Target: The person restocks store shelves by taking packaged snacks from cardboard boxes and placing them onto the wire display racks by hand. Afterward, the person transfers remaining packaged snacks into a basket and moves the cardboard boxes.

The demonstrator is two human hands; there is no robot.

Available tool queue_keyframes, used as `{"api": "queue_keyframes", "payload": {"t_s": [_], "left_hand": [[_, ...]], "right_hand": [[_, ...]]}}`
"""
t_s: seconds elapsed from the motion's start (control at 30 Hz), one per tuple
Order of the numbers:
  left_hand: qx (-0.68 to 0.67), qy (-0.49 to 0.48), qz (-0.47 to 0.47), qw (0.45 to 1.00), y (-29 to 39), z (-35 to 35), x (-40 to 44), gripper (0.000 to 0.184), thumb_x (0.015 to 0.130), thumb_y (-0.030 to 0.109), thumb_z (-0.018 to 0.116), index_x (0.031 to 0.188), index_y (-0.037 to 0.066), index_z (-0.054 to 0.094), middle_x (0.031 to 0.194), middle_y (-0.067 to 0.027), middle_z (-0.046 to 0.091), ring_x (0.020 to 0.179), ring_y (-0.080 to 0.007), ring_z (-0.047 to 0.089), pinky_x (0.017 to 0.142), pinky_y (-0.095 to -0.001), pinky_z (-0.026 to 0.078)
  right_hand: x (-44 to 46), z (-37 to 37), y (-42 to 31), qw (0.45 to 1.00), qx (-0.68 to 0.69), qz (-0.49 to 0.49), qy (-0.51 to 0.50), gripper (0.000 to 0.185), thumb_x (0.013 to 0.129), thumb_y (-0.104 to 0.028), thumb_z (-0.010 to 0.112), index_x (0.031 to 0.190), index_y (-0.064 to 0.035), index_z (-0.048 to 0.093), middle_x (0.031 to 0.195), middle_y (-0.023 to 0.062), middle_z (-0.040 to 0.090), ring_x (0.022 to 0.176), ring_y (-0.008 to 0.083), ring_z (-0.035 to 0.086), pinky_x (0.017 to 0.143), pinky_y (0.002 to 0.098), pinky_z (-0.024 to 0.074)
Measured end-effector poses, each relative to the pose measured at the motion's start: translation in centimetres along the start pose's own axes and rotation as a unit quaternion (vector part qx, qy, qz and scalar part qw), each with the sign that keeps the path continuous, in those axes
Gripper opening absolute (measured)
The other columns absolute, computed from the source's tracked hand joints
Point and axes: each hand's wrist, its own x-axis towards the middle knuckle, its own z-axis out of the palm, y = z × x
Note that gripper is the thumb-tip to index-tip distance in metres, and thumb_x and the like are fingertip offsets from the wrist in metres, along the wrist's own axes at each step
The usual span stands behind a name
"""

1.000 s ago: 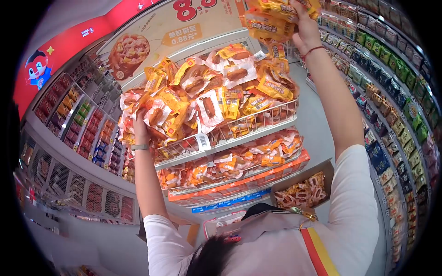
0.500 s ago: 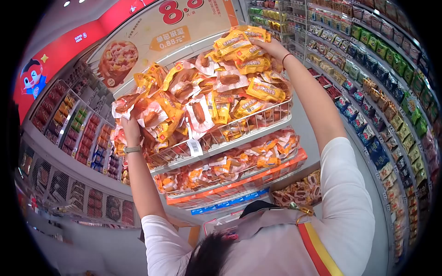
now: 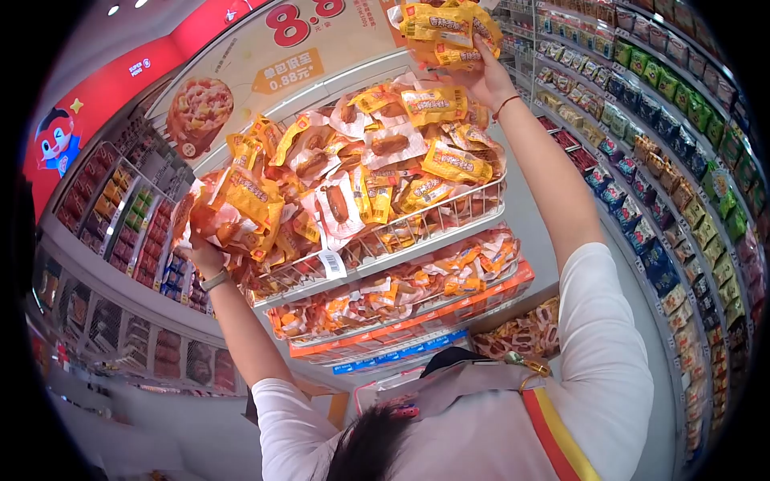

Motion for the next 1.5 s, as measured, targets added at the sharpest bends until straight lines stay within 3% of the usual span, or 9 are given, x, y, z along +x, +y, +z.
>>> {"api": "queue_keyframes", "payload": {"t_s": [0.27, 0.57, 0.73, 0.8, 1.0, 1.1, 1.3, 1.4, 1.5], "left_hand": [[-0.285, 0.158, -0.154, 0.933, 5.9, -2.2, 2.8, 0.049, 0.093, 0.038, 0.032, 0.129, 0.006, 0.041, 0.130, -0.0092, 0.046, 0.117, -0.0264, 0.049, 0.097, -0.0420, 0.043], [-0.196, 0.200, -0.031, 0.959, 11.6, 1.3, 4.1, 0.044, 0.092, 0.032, 0.036, 0.127, 0.005, 0.043, 0.129, -0.0105, 0.047, 0.112, -0.0276, 0.052, 0.099, -0.0430, 0.041], [0.258, -0.264, 0.262, 0.892, 11.9, 8.0, -0.9, 0.041, 0.070, 0.018, 0.072, 0.100, 0.004, 0.047, 0.132, -0.0129, 0.046, 0.116, -0.0352, 0.047, 0.104, -0.0499, 0.030], [0.267, -0.513, 0.110, 0.808, 10.3, 10.0, -5.3, 0.051, 0.068, 0.019, 0.069, 0.111, 0.003, 0.047, 0.132, -0.0167, 0.045, 0.124, -0.0350, 0.039, 0.106, -0.0491, 0.027], [0.215, -0.415, 0.149, 0.871, 11.0, 8.3, -4.8, 0.060, 0.067, 0.028, 0.074, 0.119, 0.009, 0.050, 0.139, -0.0135, 0.034, 0.122, -0.0334, 0.040, 0.100, -0.0502, 0.036], [0.347, -0.422, 0.237, 0.804, 11.5, 9.1, -7.7, 0.075, 0.060, 0.040, 0.078, 0.128, 0.035, 0.047, 0.145, -0.0065, 0.027, 0.134, -0.0299, 0.022, 0.107, -0.0598, 0.016], [0.446, -0.310, 0.270, 0.796, 7.4, 11.4, -6.2, 0.064, 0.069, 0.005, 0.063, 0.126, 0.029, 0.049, 0.139, -0.0008, 0.041, 0.129, -0.0260, 0.036, 0.101, -0.0560, 0.028], [0.410, -0.420, 0.208, 0.782, 8.6, 12.6, -7.0, 0.073, 0.068, 0.014, 0.061, 0.135, 0.025, 0.037, 0.141, -0.0067, 0.037, 0.132, -0.0296, 0.031, 0.103, -0.0615, 0.023], [0.290, -0.474, 0.175, 0.813, 8.9, 10.5, -5.6, 0.067, 0.070, 0.019, 0.056, 0.135, 0.022, 0.039, 0.141, -0.0109, 0.037, 0.134, -0.0316, 0.027, 0.105, -0.0622, 0.016]], "right_hand": [[-0.6, -2.2, -1.6, 1.000, 0.011, 0.016, 0.003, 0.053, 0.092, -0.036, 0.050, 0.136, -0.0105, 0.034, 0.134, 0.0103, 0.043, 0.125, 0.0279, 0.040, 0.104, 0.0472, 0.0359], [1.9, 1.5, -3.4, 0.986, -0.041, -0.159, 0.030, 0.030, 0.088, -0.021, 0.061, 0.116, -0.0114, 0.057, 0.121, 0.0047, 0.055, 0.106, 0.0189, 0.056, 0.084, 0.0312, 0.0481], [-1.5, 12.4, -2.9, 0.921, -0.114, -0.370, 0.044, 0.028, 0.092, -0.014, 0.053, 0.116, -0.0004, 0.053, 0.112, 0.0068, 0.059, 0.102, 0.0156, 0.056, 0.086, 0.0297, 0.0463], [-1.7, 12.9, -3.0, 0.904, -0.148, -0.395, 0.066, 0.029, 0.086, -0.004, 0.059, 0.115, -0.0005, 0.053, 0.107, 0.0051, 0.061, 0.096, 0.0143, 0.058, 0.080, 0.0271, 0.0490], [-2.6, 14.2, -4.3, 0.816, -0.210, -0.531, 0.087, 0.030, 0.085, 0.000, 0.060, 0.114, 0.0005, 0.053, 0.105, 0.0053, 0.062, 0.095, 0.0133, 0.058, 0.082, 0.0259, 0.0469], [-3.1, 16.8, -5.6, 0.764, -0.237, -0.597, 0.067, 0.039, 0.084, 0.000, 0.062, 0.120, -0.0002, 0.048, 0.111, 0.0057, 0.059, 0.100, 0.0142, 0.056, 0.087, 0.0262, 0.0437], [-2.4, 20.2, -4.0, 0.581, -0.327, -0.740, 0.088, 0.070, 0.083, -0.003, 0.064, 0.142, -0.0047, 0.026, 0.138, 0.0101, 0.039, 0.122, 0.0186, 0.040, 0.099, 0.0298, 0.0361], [-1.0, 19.7, -1.6, 0.692, -0.239, -0.681, -0.036, 0.062, 0.085, -0.004, 0.062, 0.139, -0.0039, 0.033, 0.142, 0.0113, 0.036, 0.127, 0.0196, 0.036, 0.101, 0.0309, 0.0343], [-0.7, 21.0, 0.8, 0.623, -0.309, -0.719, -0.004, 0.056, 0.085, -0.001, 0.059, 0.137, -0.0038, 0.038, 0.144, 0.0120, 0.033, 0.131, 0.0224, 0.033, 0.102, 0.0318, 0.0331]]}}
